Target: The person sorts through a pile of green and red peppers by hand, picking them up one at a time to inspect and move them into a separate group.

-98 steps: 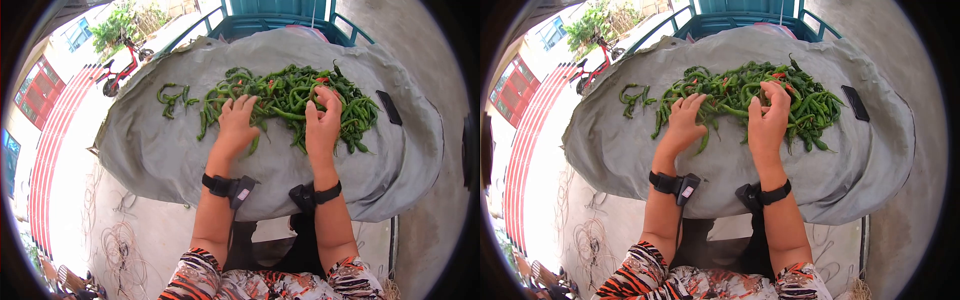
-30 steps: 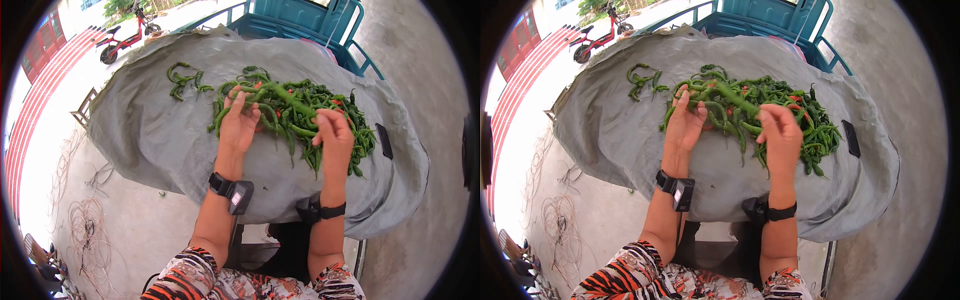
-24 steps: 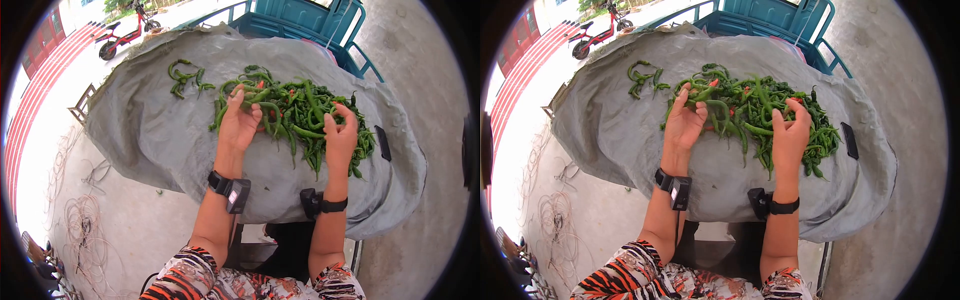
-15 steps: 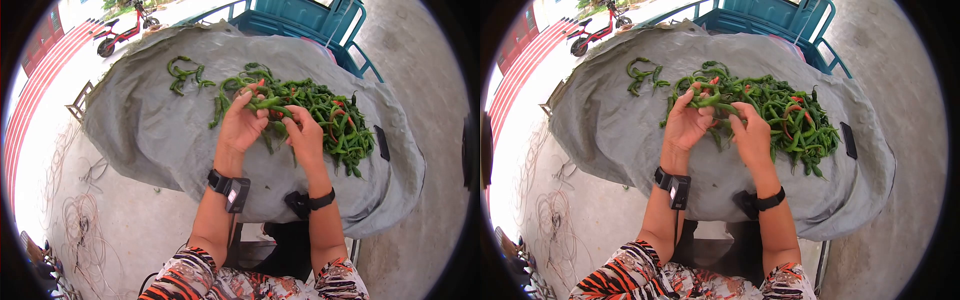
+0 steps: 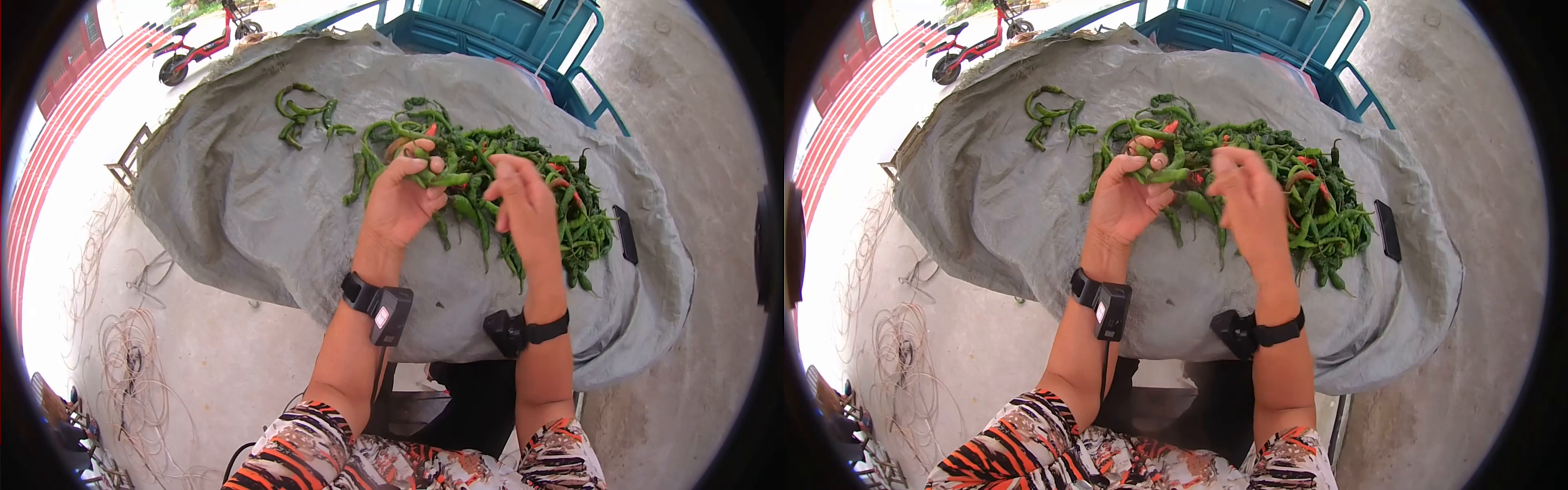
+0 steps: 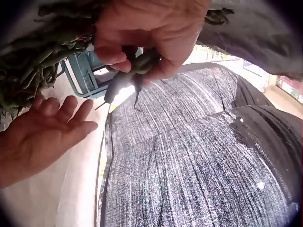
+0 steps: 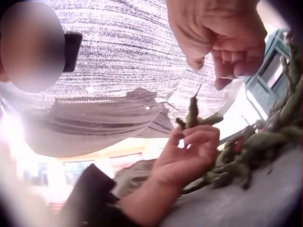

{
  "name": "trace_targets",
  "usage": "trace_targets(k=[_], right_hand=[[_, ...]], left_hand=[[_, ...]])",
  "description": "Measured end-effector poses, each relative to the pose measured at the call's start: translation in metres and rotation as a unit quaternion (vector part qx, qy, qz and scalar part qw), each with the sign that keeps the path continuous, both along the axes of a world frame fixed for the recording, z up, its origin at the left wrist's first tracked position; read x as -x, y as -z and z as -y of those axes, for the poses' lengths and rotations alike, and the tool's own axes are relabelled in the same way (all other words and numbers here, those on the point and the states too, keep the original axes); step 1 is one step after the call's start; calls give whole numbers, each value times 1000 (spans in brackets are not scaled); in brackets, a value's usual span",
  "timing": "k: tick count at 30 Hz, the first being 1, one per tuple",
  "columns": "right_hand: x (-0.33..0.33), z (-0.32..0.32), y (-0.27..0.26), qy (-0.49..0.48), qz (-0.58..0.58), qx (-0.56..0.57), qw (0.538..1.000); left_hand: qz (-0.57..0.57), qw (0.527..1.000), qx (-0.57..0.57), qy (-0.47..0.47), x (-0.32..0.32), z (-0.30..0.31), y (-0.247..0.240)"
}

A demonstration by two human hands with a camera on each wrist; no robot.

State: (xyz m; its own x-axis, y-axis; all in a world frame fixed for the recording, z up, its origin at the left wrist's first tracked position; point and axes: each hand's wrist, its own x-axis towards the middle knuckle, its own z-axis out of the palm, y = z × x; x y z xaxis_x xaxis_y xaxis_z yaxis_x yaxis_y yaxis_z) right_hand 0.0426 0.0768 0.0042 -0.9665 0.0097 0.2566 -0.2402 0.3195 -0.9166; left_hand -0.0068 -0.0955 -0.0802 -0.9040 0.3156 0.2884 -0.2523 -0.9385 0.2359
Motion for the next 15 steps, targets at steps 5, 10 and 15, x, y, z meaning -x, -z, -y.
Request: trace_targets(k=[5, 10, 15], right_hand=[[-5, 13, 18, -90, -28, 58, 994], [-26, 5, 2, -21, -110, 73, 991], [-28, -12, -8, 111, -214, 47, 969]], left_hand=[[0, 999, 41, -16, -3, -2, -5], [44, 997, 38, -41, -1, -4, -2], [28, 999, 3, -15, 3, -2, 5]])
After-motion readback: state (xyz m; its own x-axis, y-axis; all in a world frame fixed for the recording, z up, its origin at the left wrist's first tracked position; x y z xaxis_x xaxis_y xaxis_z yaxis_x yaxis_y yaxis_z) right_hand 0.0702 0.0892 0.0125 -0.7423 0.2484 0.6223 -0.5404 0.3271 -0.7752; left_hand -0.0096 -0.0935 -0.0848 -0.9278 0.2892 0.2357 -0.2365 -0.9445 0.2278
